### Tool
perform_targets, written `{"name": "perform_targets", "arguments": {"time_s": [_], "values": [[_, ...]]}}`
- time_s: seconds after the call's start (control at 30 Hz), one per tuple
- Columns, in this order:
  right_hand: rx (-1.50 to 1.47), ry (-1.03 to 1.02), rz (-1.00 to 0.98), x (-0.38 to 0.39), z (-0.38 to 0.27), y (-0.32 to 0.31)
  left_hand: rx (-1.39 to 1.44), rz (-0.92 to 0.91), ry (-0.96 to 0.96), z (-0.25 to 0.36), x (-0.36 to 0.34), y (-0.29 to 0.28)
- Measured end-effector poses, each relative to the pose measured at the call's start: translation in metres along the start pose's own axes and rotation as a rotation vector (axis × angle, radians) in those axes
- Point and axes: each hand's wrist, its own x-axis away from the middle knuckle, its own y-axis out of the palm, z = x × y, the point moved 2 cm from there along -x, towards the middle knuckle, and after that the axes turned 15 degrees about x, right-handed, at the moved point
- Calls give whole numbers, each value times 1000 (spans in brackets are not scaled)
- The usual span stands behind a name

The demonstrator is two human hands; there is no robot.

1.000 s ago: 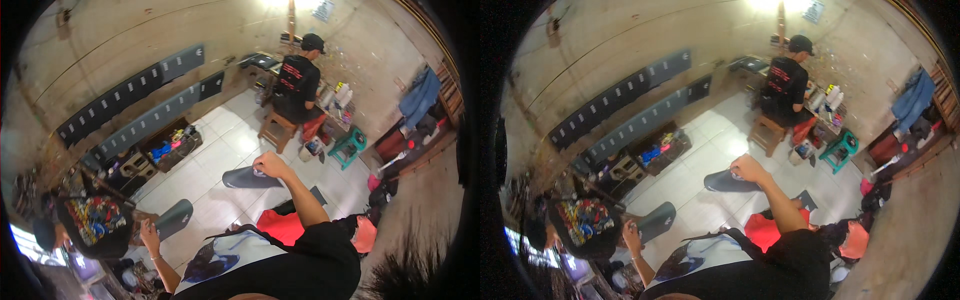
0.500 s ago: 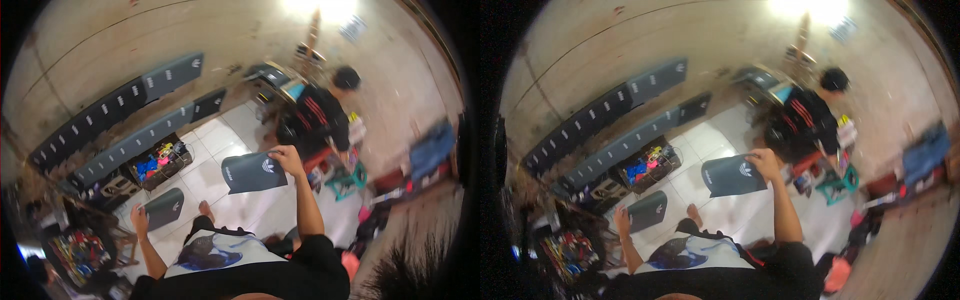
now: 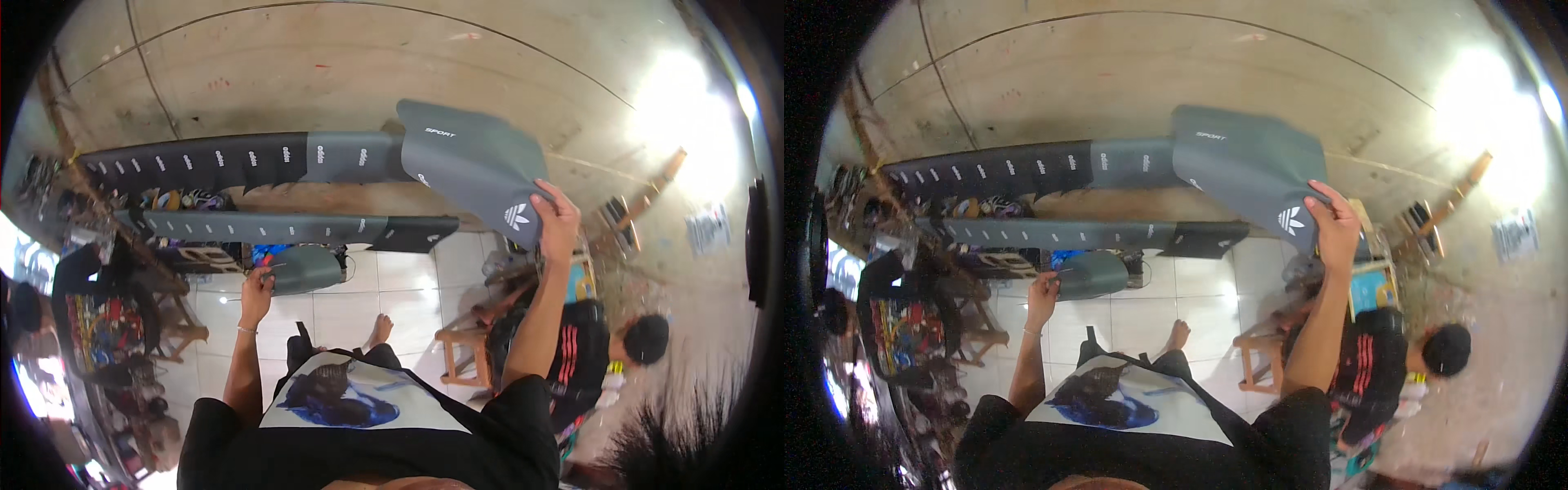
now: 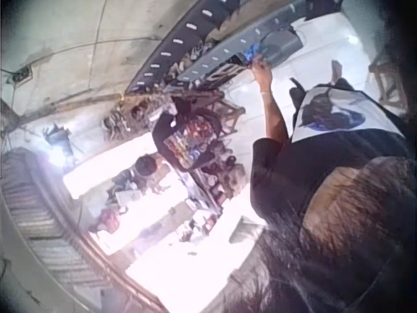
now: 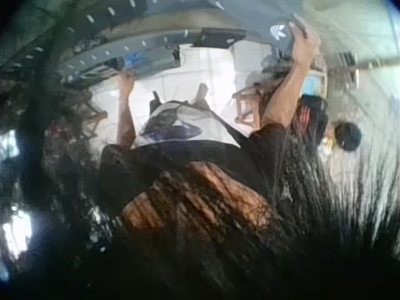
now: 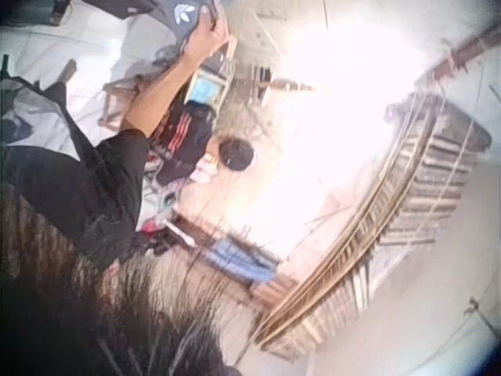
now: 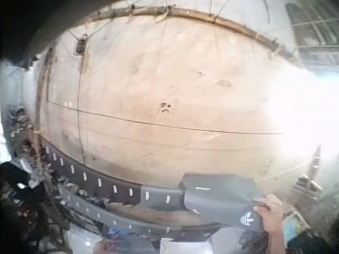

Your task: The person places grey fabric pieces one by one onto a screen printing platen, aligns them, and then moves them to a drying rack after another person applies ink using a screen.

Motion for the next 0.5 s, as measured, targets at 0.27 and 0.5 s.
{"name": "perform_targets", "arguments": {"time_s": [0.27, 0.5], "values": [[-504, 188, -243, -99, 156, 126, -88, 234, -51, 45, 17, 69], [-759, 206, -199, -127, 226, 163, -108, 332, -134, 69, 51, 100]]}}
